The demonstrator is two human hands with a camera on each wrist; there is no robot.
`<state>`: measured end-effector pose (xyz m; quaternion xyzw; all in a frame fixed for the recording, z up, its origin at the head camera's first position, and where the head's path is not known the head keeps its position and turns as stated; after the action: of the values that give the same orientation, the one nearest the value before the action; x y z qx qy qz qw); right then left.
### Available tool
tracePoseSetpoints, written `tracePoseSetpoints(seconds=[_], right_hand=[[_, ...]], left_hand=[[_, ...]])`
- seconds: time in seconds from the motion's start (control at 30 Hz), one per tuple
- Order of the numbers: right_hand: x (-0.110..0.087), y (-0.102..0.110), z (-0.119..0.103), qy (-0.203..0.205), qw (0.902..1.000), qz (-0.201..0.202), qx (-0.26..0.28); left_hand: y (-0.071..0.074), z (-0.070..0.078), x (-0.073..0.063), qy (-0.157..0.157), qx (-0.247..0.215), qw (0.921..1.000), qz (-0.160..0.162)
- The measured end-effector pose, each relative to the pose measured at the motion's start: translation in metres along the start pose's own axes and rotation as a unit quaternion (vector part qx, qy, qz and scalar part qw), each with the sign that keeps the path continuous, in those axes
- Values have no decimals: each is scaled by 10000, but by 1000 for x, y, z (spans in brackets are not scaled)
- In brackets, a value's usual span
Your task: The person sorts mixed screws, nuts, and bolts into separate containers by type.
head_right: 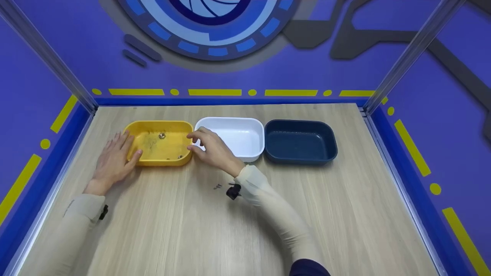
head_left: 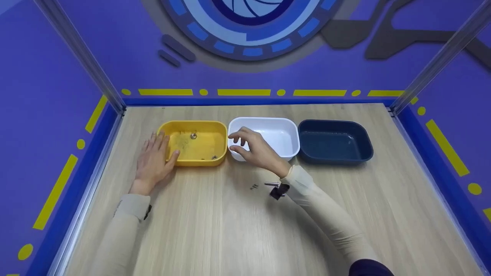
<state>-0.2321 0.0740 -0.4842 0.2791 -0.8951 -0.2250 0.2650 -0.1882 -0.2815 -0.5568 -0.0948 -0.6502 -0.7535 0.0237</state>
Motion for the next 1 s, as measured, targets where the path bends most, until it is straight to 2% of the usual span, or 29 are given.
tracePoseSetpoints(seconds=[0.13,0.37,0.7,0.9,1.0], right_hand=[[-11,2,4,2,10000,25,7],[-30,3,11,-93,9999,129,36],[-51,2,19,-72,9996,195,204],[-66,-2,27,-137,9996,89,249],[-74,-4,31,-318,9991,-32,282]], left_hand=[[-2,17,5,-169,-160,9997,91],[-6,48,11,-342,-204,9992,15],[-12,85,19,-763,-341,9960,306],[-18,105,23,-908,-408,9949,175],[-21,114,24,-959,-380,9946,140]])
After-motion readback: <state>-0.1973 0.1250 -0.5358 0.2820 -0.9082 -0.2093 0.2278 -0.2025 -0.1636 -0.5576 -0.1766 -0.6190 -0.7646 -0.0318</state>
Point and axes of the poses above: each hand's wrist, its own x-axis towards the middle knuckle, its own y-axis out of the back of the hand, z = x × y, the point moved 1 cm from there along x, towards the middle knuckle, and after that the axes turned 9 degrees about x, right-handed, at the moved point
